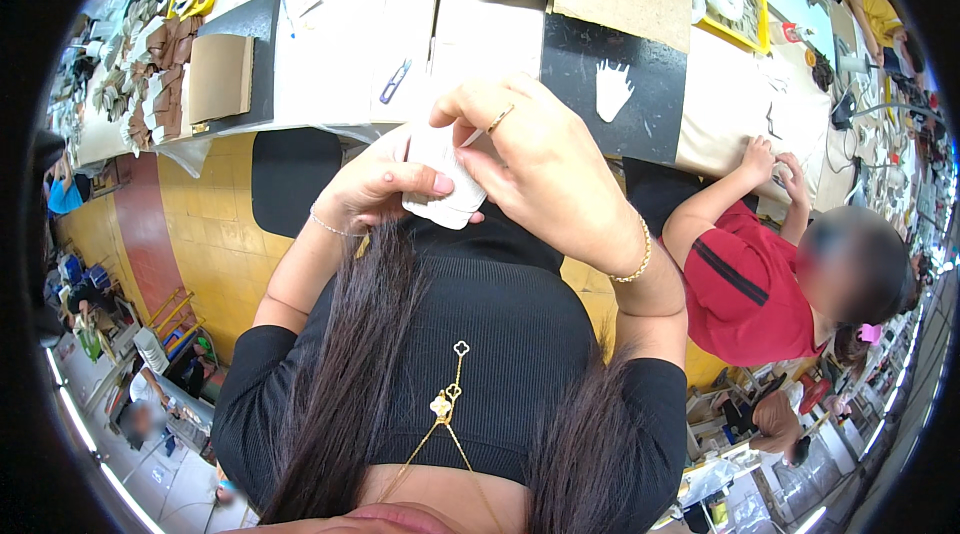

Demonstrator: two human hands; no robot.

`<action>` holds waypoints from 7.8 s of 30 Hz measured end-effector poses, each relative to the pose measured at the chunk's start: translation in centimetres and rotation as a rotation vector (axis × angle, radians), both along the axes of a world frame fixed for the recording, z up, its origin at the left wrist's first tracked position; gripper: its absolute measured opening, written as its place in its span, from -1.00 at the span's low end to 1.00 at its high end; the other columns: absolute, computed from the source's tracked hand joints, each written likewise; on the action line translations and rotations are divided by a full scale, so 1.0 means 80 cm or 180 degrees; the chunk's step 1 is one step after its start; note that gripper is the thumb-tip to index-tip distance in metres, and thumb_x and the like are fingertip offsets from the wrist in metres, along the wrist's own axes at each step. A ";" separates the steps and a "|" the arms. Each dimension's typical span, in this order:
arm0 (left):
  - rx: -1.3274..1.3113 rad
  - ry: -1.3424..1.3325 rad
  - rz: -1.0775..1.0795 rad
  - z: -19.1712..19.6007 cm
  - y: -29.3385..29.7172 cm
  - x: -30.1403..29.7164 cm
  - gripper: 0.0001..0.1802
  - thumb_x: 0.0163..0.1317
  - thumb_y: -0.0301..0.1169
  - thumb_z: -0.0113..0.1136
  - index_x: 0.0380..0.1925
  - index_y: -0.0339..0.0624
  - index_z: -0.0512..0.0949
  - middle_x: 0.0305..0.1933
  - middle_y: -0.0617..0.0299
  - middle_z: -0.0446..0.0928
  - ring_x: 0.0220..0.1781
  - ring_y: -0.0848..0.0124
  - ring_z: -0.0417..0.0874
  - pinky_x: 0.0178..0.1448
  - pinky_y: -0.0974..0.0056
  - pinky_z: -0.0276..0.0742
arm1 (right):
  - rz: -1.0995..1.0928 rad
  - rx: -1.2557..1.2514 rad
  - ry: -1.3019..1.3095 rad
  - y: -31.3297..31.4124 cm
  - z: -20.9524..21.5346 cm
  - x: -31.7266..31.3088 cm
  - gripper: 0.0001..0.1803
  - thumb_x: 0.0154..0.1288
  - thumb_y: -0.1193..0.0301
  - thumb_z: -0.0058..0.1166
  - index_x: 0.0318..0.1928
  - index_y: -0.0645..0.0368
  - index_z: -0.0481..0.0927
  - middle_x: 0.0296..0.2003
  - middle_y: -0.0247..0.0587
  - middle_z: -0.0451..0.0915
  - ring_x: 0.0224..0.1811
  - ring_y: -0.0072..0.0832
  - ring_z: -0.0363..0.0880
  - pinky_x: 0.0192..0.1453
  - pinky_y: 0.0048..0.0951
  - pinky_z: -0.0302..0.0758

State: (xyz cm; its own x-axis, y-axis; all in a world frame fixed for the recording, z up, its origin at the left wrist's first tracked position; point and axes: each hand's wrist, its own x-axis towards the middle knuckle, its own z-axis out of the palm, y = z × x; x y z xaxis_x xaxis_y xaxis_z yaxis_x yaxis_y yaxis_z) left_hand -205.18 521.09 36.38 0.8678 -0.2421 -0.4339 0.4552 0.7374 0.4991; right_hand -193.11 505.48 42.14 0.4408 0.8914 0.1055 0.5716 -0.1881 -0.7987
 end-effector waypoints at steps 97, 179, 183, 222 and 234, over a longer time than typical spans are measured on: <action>-0.0582 -0.0127 0.0415 0.003 -0.019 0.008 -0.23 0.28 -0.36 0.11 0.39 -0.41 0.01 0.23 -0.32 0.36 0.13 -0.15 0.57 0.03 -0.04 0.69 | -0.1819 0.1693 0.1965 -0.069 -0.079 0.007 -0.92 0.29 0.58 0.18 -0.24 0.25 0.55 -0.19 -0.15 0.65 -0.22 -0.56 0.63 -0.06 -0.53 0.55; -0.0959 -0.0360 0.0956 -0.004 -0.023 0.030 -0.33 0.35 -0.18 -0.13 0.30 -0.49 0.18 0.26 -0.32 0.37 0.17 -0.10 0.55 0.14 0.00 0.60 | -0.3141 -0.0181 0.0754 -0.140 -0.265 0.110 -0.60 0.24 0.31 0.28 0.04 0.22 0.56 0.00 -0.11 0.58 -0.04 -0.39 0.62 0.02 -0.40 0.53; -0.0881 -0.0356 0.0829 -0.001 -0.026 0.032 -0.35 0.35 -0.21 -0.10 0.30 -0.47 0.19 0.24 -0.29 0.39 0.17 -0.11 0.55 0.11 -0.03 0.62 | -0.1963 0.1115 0.0509 -0.073 -0.150 0.076 -0.85 0.30 0.44 0.19 -0.14 0.19 0.67 -0.10 -0.21 0.59 -0.11 -0.49 0.57 -0.04 -0.54 0.50; -0.0458 0.0295 0.1304 -0.025 -0.011 0.017 -0.59 0.30 -0.17 0.17 0.04 -0.15 0.43 -0.01 0.11 0.56 0.07 0.27 0.62 0.15 0.08 0.59 | 0.1122 0.0324 0.1773 -0.012 -0.023 0.011 -0.87 -0.02 0.41 0.39 -0.43 0.08 0.69 0.38 0.03 0.22 0.30 -0.23 0.35 0.36 -0.24 0.24; -0.1563 -0.0283 0.0183 -0.021 0.006 0.002 -0.16 -0.11 -0.72 0.14 0.31 -0.36 0.18 0.18 -0.06 0.39 0.20 0.08 0.52 0.20 -0.33 0.50 | 0.0184 -0.0131 0.1937 -0.006 -0.015 0.013 -0.85 0.49 0.44 -0.08 -0.14 0.24 0.27 -0.03 -0.02 0.61 -0.11 -0.60 0.57 -0.13 -0.65 0.53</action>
